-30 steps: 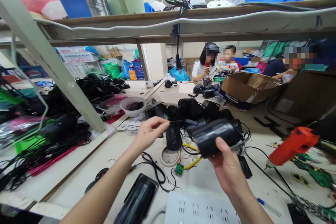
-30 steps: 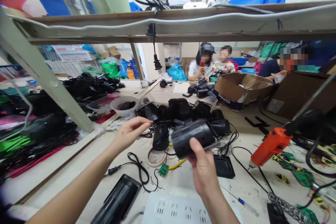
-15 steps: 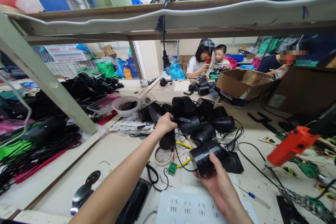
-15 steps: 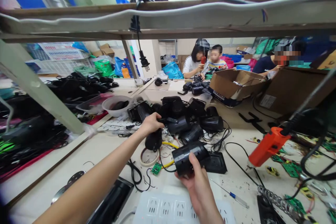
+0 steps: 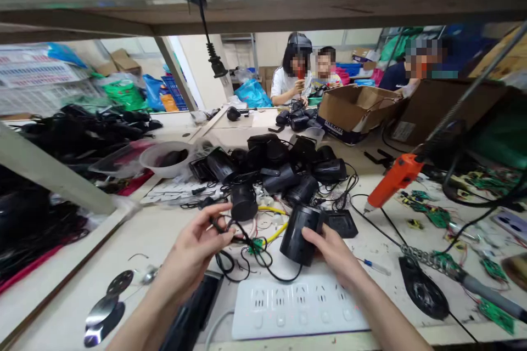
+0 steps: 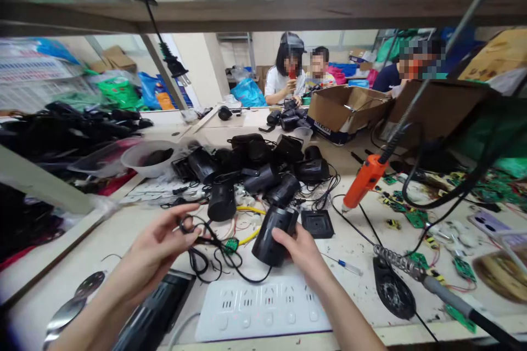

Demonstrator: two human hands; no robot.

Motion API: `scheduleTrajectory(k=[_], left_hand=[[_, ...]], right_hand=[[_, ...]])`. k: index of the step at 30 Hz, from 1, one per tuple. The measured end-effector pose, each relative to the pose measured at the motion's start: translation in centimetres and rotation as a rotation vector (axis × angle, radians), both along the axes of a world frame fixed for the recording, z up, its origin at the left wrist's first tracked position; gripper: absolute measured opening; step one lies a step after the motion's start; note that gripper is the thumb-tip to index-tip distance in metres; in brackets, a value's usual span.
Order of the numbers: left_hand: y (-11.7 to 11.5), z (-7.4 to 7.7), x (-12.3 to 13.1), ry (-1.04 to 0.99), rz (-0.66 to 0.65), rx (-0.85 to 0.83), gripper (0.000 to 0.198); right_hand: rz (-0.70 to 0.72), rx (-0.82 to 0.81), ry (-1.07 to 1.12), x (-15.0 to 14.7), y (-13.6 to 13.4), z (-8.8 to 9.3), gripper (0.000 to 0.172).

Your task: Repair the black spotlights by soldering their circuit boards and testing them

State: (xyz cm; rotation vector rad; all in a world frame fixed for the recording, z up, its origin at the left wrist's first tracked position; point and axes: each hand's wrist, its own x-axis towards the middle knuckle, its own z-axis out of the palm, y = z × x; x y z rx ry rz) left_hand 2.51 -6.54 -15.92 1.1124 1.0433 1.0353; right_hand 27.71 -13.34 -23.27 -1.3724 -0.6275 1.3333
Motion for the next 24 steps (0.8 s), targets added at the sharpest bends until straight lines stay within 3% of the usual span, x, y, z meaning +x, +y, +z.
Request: scheduleTrajectory(k=[3, 5, 8, 10, 13, 16, 17, 19, 21, 24], left_hand=[[-1.4, -1.9, -0.5, 0.101, 0.009, -0.038, 0.047], [-1.0, -2.3, -0.4, 0.206, -0.011, -0.003, 0.044], [1.1, -1.9, 0.0, 0.334, -0.005, 0.119, 0.047], [2.8, -1.1, 0.1, 0.417, 0.004, 0.213, 0.050], [3.9, 0.1, 0.1, 0.793, 0.017, 0.351, 0.048], [2.2, 0.0, 0.7, 1.191, 0.052, 0.496, 0.043], [1.2, -0.5, 1.4, 1.192, 0.002, 0.566, 0.043], [-0.9, -2.2, 3.3, 0.956, -0.213, 0.719, 0.049], [-2.3, -4.3, 5.6, 0.797, -0.429, 0.735, 0.066], [-2.7, -6.6, 8.3, 0.738, -0.466, 0.618, 0.065]], right_hand=[[0.070, 0.083, 0.057, 0.1, -0.6, 0.3, 0.065], [0.069, 0.085, 0.189, -0.1, -1.0, 0.3, 0.063], [0.039, 0.030, 0.382, -0.6, -1.5, 0.1, 0.059], [0.023, 0.014, 0.394, -0.7, -1.7, -0.1, 0.056], [0.012, 0.022, 0.318, -0.3, -2.0, -0.3, 0.055], [0.059, -0.018, 0.200, 0.4, -2.0, -0.5, 0.056], [0.084, -0.031, 0.155, 0.6, -2.0, -0.5, 0.057], [0.134, -0.030, 0.066, 0.9, -2.0, -0.5, 0.057], [0.195, -0.016, -0.060, 1.3, -2.3, -0.3, 0.052], [0.235, -0.043, -0.455, 2.4, -3.7, 0.6, 0.036]])
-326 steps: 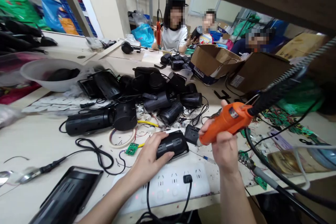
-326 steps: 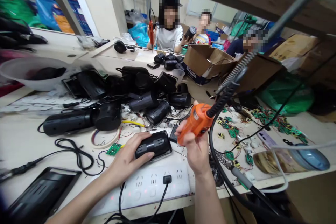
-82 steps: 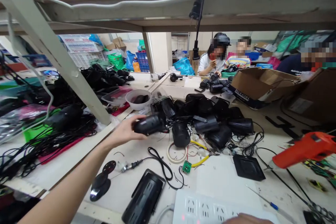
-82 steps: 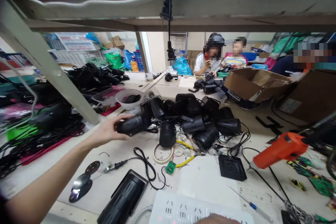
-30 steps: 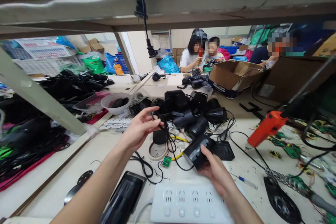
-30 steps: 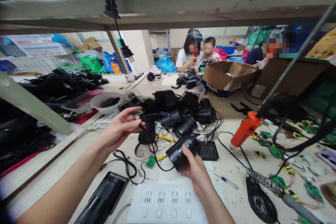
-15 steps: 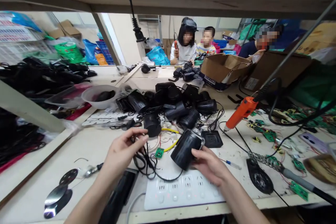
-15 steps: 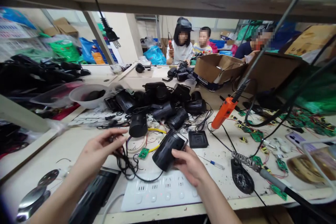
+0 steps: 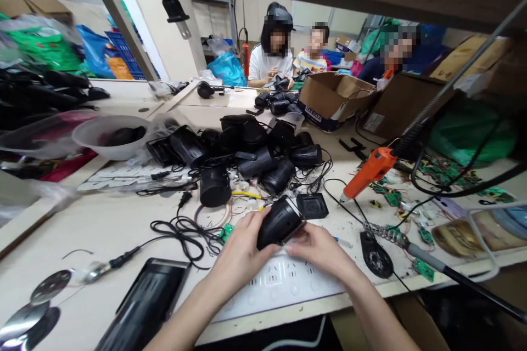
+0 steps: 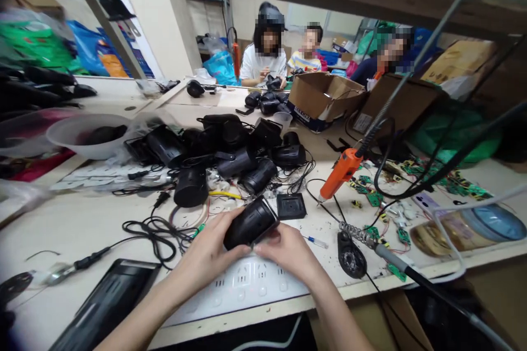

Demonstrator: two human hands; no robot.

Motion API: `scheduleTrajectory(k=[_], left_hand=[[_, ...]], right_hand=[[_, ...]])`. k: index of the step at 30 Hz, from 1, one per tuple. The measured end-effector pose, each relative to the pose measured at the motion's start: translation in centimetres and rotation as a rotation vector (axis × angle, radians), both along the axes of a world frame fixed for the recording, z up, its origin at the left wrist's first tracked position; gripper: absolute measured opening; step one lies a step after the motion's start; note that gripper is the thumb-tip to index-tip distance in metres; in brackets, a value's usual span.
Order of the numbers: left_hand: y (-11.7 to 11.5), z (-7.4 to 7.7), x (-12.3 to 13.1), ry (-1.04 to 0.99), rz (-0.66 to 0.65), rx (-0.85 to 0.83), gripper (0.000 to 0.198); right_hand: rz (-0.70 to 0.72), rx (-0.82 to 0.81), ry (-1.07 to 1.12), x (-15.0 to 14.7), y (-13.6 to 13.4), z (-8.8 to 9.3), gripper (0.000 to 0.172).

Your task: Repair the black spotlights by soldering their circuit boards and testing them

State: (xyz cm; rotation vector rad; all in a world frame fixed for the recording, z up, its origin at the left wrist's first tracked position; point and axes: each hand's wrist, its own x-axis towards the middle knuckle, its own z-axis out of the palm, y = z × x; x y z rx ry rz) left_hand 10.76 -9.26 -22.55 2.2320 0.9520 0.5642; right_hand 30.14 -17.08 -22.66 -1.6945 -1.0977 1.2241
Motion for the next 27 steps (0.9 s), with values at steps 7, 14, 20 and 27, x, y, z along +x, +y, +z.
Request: scheduleTrajectory(k=[7, 14, 20, 27], left_hand=[[1.1, -0.2, 0.5, -0.005, -0.092, -0.021, 0.056], [0.7, -0.5, 0.7, 0.040, -0.026, -0.103, 0.064], [0.1, -1.3, 1.1, -0.004, 0.028, -0.089, 0.054], [-0.5, -1.0, 3.1, -0.021, 0.014, -0.018, 0.058]], right_hand=[[-0.982, 0.725, -0.582, 6.6, -0.9, 2.8, 0.071], [-0.796, 0.682, -0.306, 9.2, 4.2, 2.8, 0.049], [-0.414, 0.803, -0.021, 3.8, 2.2, 5.9, 0.042], [-0.307, 0.629, 0.373, 0.2, 1.6, 7.0, 0.076]])
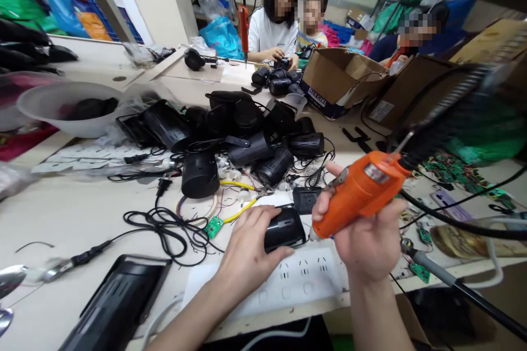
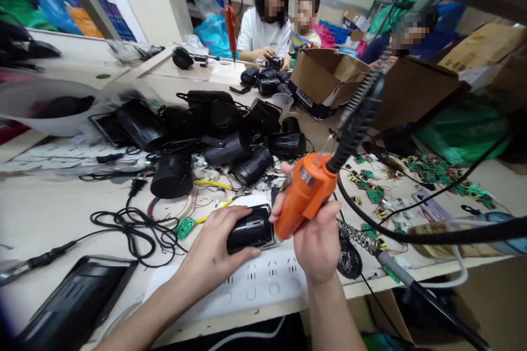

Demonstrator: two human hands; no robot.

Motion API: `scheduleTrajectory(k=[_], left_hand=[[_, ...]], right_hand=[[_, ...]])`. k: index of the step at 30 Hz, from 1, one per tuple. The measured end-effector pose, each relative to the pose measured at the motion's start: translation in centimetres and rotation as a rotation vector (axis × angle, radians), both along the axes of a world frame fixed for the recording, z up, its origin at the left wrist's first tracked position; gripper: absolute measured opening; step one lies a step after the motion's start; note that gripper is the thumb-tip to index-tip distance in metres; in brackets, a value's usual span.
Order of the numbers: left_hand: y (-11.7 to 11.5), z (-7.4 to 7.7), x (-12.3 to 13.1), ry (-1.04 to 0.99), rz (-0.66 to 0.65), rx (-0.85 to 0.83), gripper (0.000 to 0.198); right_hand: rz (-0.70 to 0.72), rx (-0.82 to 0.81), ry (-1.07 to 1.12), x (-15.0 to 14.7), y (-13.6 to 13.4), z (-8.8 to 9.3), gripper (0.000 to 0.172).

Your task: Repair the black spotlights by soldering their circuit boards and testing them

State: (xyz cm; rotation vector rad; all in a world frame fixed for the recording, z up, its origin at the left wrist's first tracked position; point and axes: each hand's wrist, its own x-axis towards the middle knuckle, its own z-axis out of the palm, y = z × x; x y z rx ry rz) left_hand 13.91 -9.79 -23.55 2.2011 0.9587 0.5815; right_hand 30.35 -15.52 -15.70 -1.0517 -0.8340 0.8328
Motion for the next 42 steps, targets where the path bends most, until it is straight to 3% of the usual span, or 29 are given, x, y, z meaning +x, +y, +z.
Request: scheduleTrajectory(k=[7, 11, 13, 17, 19, 21, 23, 26, 28, 33, 36, 39, 42], left_hand=[[-0.4, -0.5, 0.6, -0.044, 0.021, 0.005, 0.056], [-0.3, 0.0, -0.2, -0.049, 0.000, 0.006, 0.060], [0.5, 0.8, -1.9, -0.047, -0.016, 0.005, 0.058], [3.5, 3.5, -7.8, 0.026, 0.065, 0.062, 0.031], [4.7, 4.8, -10.2, 0.097, 0.188, 0.098, 0.026], [4.9, 5.5, -10.8, 0.109, 0.232, 0.122, 0.025], [4.3, 5.3, -9.4, 0.058, 0.149, 0.113, 0.029], [2.2, 4.1, -5.2, -0.015, -0.042, 0.046, 0.049], [0.9, 3.2, -2.3, -0.006, -0.088, 0.022, 0.061], [-0.8, 1.5, 1.2, 0.076, -0.018, 0.090, 0.056], [-1.0, 0.8, 1.7, 0.068, 0.027, 0.141, 0.047], [-1.0, 0.1, 1.8, 0.027, 0.056, 0.171, 0.039], [-1.1, -0.4, 1.9, -0.001, 0.080, 0.181, 0.038]], right_hand=[[-0.105, -0.052, -0.051, -1.7, -1.3, 0.8, 0.068], [-0.123, -0.056, -0.054, -1.0, -1.1, 0.5, 0.067], [-0.246, -0.029, -0.092, 0.3, -0.4, -0.3, 0.063], [-0.527, 0.022, -0.143, 3.4, 1.4, -2.0, 0.062], [-0.576, 0.025, -0.101, 4.3, 1.9, -2.1, 0.059], [-0.591, 0.068, -0.044, 4.2, 1.7, -1.3, 0.057], [-0.512, 0.104, 0.006, 3.1, 1.0, -0.2, 0.057], [-0.272, 0.057, 0.017, 0.4, -0.3, 1.3, 0.063], [-0.160, 0.025, -0.003, -1.3, -0.8, 1.5, 0.069], [-0.111, 0.043, -0.003, -2.4, -1.2, 0.4, 0.072], [-0.026, 0.060, -0.029, -1.9, -1.3, -0.6, 0.079], [0.073, 0.093, 0.067, -1.7, -1.4, -1.2, 0.071], [0.071, 0.078, 0.122, -2.1, -1.5, -1.4, 0.068]])
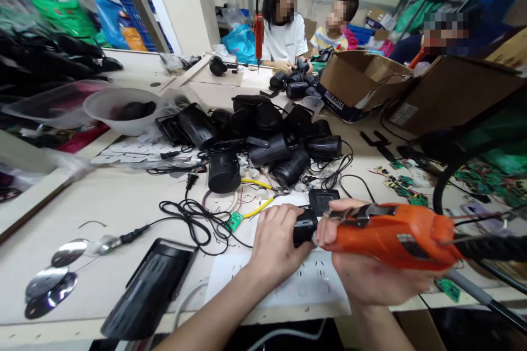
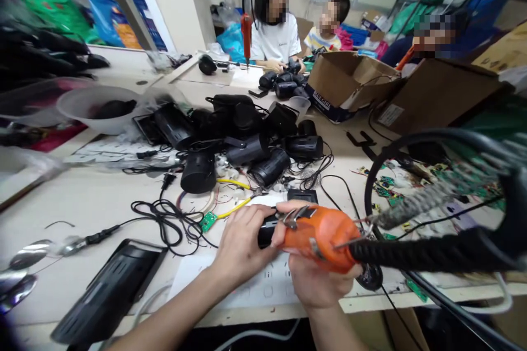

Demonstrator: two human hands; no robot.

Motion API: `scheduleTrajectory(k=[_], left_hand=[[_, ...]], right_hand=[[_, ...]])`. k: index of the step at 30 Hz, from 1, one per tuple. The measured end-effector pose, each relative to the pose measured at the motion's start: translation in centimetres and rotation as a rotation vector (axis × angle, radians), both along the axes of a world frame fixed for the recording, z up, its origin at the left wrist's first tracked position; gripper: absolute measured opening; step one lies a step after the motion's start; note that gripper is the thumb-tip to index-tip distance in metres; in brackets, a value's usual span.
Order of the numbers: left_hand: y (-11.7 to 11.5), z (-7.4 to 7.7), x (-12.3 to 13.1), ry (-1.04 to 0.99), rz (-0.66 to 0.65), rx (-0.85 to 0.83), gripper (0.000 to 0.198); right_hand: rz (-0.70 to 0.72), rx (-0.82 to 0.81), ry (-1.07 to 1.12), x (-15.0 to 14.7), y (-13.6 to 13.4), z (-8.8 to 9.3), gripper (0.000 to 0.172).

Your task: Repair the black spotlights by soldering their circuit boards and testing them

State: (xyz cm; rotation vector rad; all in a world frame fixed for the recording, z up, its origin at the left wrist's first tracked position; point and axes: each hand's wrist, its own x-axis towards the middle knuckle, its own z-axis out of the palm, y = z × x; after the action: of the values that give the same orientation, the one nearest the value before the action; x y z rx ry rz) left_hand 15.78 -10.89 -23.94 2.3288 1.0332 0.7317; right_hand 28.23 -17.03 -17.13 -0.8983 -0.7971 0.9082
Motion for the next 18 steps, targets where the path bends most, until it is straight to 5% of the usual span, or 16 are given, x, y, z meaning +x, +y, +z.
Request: scheduleTrajectory(k=[9, 15, 18], left_hand=[[-0.12, -0.51, 0.10, -0.020, -0.004, 0.050, 0.042], [-0.23, -0.79, 0.26, -0.018, 0.027, 0.059, 0.034], [-0.21, -0.87, 0.28, -0.034, 0.032, 0.072, 0.030]], right_hand=[[0.057, -0.012, -0.051, 0.09, -0.13, -0.77, 0.060], [-0.037, -0.094, -0.192, -0.36, -0.36, -0.54, 0.078], [0.053, -0.051, -0.115, -0.37, 0.12, -0.06, 0.063]])
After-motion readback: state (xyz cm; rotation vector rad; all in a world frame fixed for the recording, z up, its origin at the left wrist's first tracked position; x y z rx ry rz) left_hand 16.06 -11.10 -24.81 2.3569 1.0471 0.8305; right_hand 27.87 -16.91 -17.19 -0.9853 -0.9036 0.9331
